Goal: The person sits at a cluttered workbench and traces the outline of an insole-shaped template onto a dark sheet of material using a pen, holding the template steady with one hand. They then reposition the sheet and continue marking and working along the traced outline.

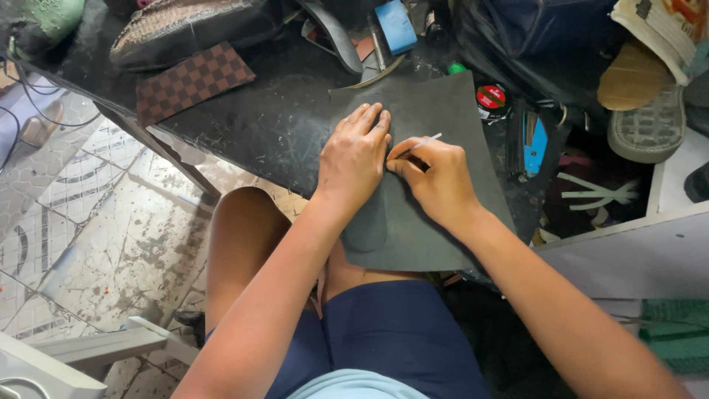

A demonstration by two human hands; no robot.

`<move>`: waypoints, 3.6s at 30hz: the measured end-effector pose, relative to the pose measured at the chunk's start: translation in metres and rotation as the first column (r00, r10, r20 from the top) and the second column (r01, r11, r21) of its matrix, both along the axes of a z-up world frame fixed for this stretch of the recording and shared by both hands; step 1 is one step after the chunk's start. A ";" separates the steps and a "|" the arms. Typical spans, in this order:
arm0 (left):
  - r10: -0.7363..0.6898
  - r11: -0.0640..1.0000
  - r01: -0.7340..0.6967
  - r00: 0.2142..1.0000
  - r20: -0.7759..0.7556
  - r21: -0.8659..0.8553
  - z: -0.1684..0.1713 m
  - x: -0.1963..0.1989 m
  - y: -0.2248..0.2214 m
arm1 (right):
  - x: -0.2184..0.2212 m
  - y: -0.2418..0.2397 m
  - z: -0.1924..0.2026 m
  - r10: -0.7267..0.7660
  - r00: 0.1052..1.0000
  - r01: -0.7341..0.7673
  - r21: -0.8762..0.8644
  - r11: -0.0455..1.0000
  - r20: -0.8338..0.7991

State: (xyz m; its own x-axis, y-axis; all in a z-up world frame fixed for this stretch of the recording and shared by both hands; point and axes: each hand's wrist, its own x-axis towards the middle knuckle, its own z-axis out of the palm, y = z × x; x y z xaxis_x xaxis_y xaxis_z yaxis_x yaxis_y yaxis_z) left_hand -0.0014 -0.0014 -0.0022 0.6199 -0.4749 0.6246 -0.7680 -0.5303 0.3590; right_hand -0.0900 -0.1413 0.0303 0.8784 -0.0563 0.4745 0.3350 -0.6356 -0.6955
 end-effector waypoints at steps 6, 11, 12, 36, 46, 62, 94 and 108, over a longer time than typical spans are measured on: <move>-0.009 1.000 0.009 1.000 0.012 0.000 0.000 0.001 0.000 | -0.020 0.009 0.003 -0.021 1.000 0.022 -0.060 0.998 0.011; 0.000 1.000 0.000 0.999 0.036 0.021 -0.002 0.001 -0.001 | -0.035 0.013 0.004 0.039 0.999 -0.038 -0.080 0.996 0.012; 0.004 1.000 -0.006 0.999 0.042 0.027 -0.002 0.001 -0.001 | -0.036 0.013 0.004 0.036 0.999 -0.038 -0.063 0.997 -0.032; 0.015 0.998 -0.021 0.993 0.114 0.051 -0.009 0.004 -0.004 | -0.066 0.017 0.015 0.010 0.997 -0.007 -0.038 0.999 0.073; 0.003 0.999 -0.008 0.994 0.110 0.050 -0.018 0.008 -0.007 | -0.078 -0.011 0.023 -0.112 0.958 0.189 -0.288 0.939 0.264; 0.008 0.999 -0.011 0.995 0.101 0.036 -0.016 0.008 -0.006 | 0.150 -0.058 -0.012 0.110 0.986 -0.027 -0.539 0.842 0.123; 0.016 0.999 -0.019 0.997 0.079 0.043 -0.021 0.043 -0.015 | 0.175 -0.047 -0.037 -0.034 0.962 0.136 -0.368 0.920 0.270; 0.019 0.999 -0.021 0.998 0.061 0.031 -0.015 0.041 -0.014 | 0.180 -0.039 -0.026 0.098 0.945 0.038 -0.402 0.915 0.313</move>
